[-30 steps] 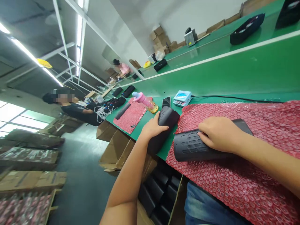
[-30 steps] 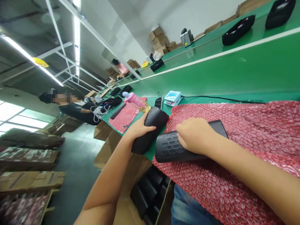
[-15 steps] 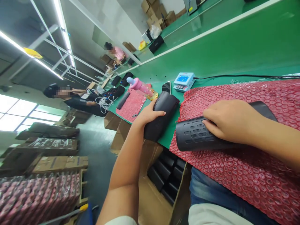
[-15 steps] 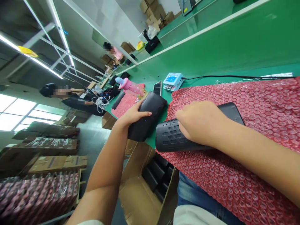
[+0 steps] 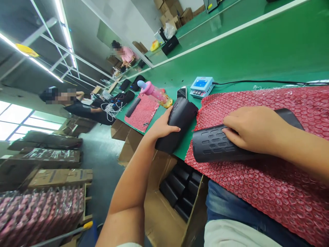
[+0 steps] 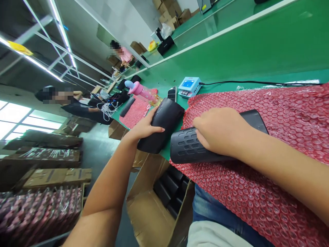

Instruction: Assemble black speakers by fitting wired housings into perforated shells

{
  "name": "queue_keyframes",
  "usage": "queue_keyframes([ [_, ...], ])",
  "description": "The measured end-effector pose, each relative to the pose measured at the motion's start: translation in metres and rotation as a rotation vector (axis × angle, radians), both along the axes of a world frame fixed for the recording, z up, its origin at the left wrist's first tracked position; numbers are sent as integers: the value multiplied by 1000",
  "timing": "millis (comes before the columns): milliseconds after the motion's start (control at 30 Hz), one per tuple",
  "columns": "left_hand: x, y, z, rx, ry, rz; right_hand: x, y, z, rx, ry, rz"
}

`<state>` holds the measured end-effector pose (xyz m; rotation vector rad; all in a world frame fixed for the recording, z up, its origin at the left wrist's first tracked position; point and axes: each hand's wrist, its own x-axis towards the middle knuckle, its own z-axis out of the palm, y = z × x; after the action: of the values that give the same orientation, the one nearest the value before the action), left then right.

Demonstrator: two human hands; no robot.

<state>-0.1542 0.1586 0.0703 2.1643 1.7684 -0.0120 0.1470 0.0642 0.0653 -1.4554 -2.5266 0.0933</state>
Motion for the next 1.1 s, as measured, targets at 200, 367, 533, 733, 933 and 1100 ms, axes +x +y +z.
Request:
queue_keyframes([
  [200, -7, 7, 1, -52, -105, -64, 1, -2, -2, 66, -30, -17],
  [367, -9, 10, 1, -59, -94, -41, 3, -14, 1, 128, -39, -1],
  [533, -12, 8, 3, -111, -44, -104, 13, -27, 0, 156, 24, 82],
  [733, -13, 10, 0, -52, -33, -141, 33, -8, 2, -6, 41, 154],
  [933, -14, 12, 0, -29, -22, -119, 42, 16, 13, -112, -45, 163],
  [1100, -20, 18, -2, -52, -85, -91, 53, 33, 10, -191, -60, 163],
])
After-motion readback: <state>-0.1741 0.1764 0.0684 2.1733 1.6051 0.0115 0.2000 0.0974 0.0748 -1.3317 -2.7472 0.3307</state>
